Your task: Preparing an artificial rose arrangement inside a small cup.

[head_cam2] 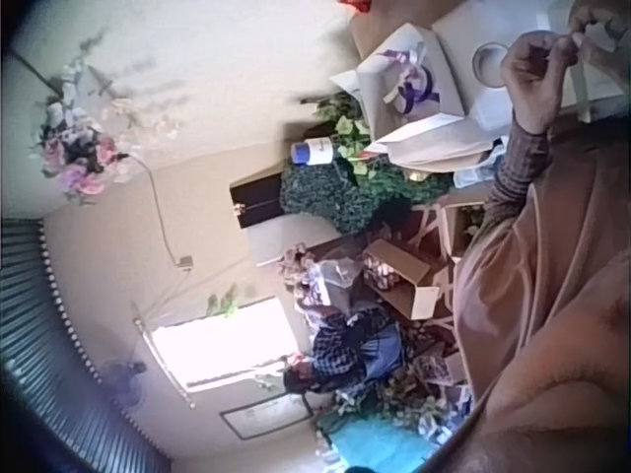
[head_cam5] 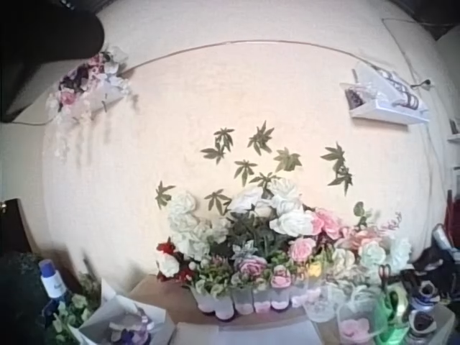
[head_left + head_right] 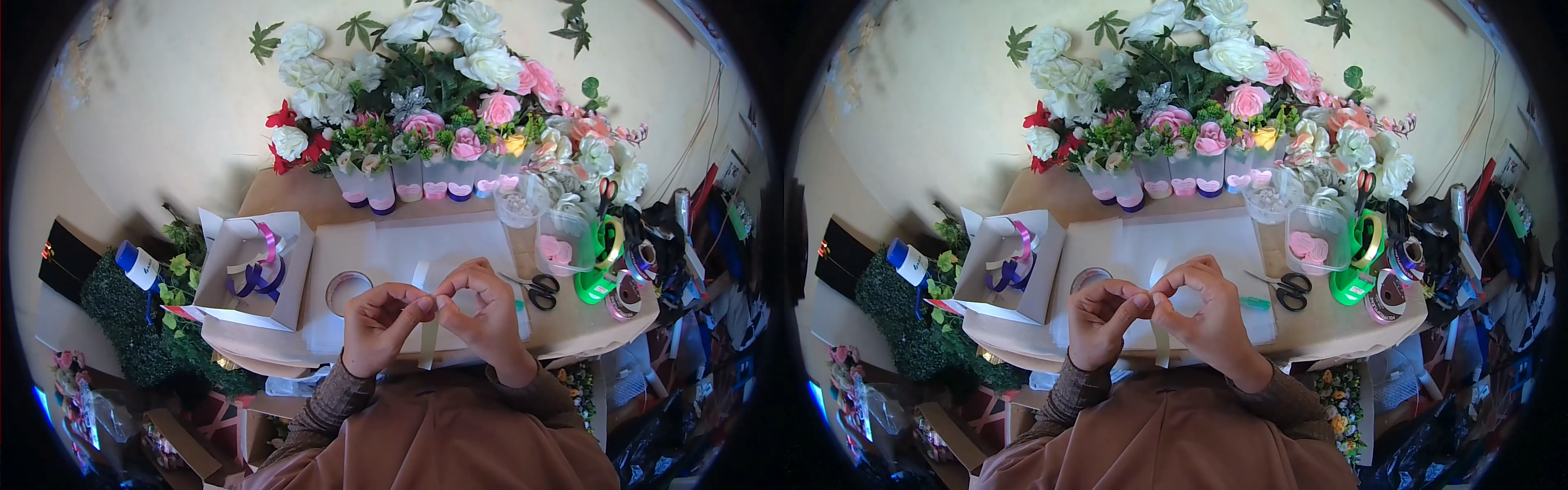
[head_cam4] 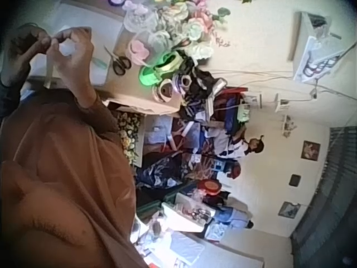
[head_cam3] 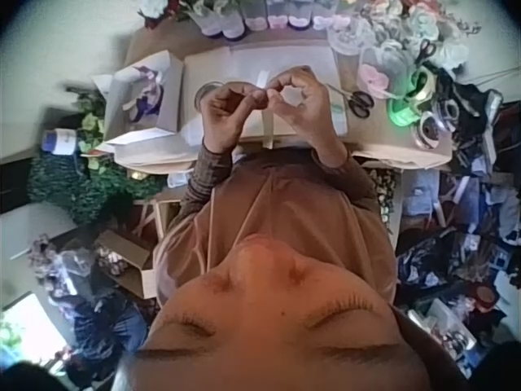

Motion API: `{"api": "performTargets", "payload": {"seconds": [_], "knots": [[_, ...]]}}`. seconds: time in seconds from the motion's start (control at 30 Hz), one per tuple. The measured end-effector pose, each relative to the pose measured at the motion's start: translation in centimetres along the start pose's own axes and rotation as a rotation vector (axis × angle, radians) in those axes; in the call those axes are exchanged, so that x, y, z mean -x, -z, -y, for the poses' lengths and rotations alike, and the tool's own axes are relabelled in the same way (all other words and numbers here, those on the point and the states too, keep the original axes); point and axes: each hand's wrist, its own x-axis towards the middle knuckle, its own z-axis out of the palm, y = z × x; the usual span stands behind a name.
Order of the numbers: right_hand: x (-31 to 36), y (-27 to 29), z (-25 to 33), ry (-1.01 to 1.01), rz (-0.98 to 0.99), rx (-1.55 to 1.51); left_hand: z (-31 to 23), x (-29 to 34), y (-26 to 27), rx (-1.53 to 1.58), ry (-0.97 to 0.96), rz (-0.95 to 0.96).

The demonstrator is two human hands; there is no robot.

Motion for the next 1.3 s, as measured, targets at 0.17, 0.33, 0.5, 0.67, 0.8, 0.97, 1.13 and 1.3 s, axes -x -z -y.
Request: {"api": "performTargets", "payload": {"seconds": [0.17,0.33,0.5,0.67,0.8,0.97,1.13,1.3], "knots": [[0.1,-0.2,0.1,-0.013,-0.021,-0.011,0.3,0.2,-0.1,-0.044,-0.035,-0.023],[0.2,-0.1,-0.2,0.017,-0.024,0.035,0.9,0.6,-0.8,-0.128,-0.07,-0.099],[0.5,-0.1,0.7,0.113,-0.045,0.204,1.0,1.0,-0.7,-0.198,-0.127,-0.127],[0.3,0.2,0.7,0.128,0.002,0.295,1.2,0.7,-0.3,-0.165,-0.041,-0.105],[0.6,0.3,0.5,0.109,0.043,0.217,0.8,0.8,0.0,-0.092,0.043,-0.056],[0.7,0.1,0.4,0.096,0.07,0.223,1.3,1.0,0.5,-0.031,0.025,-0.057],[1.0,0.2,0.1,0.102,0.079,0.217,1.8,0.8,0.6,-0.067,-0.014,-0.03],[0.7,0.0,0.4,0.103,0.073,0.242,2.1,0.7,0.8,0.015,0.013,-0.047]]}}
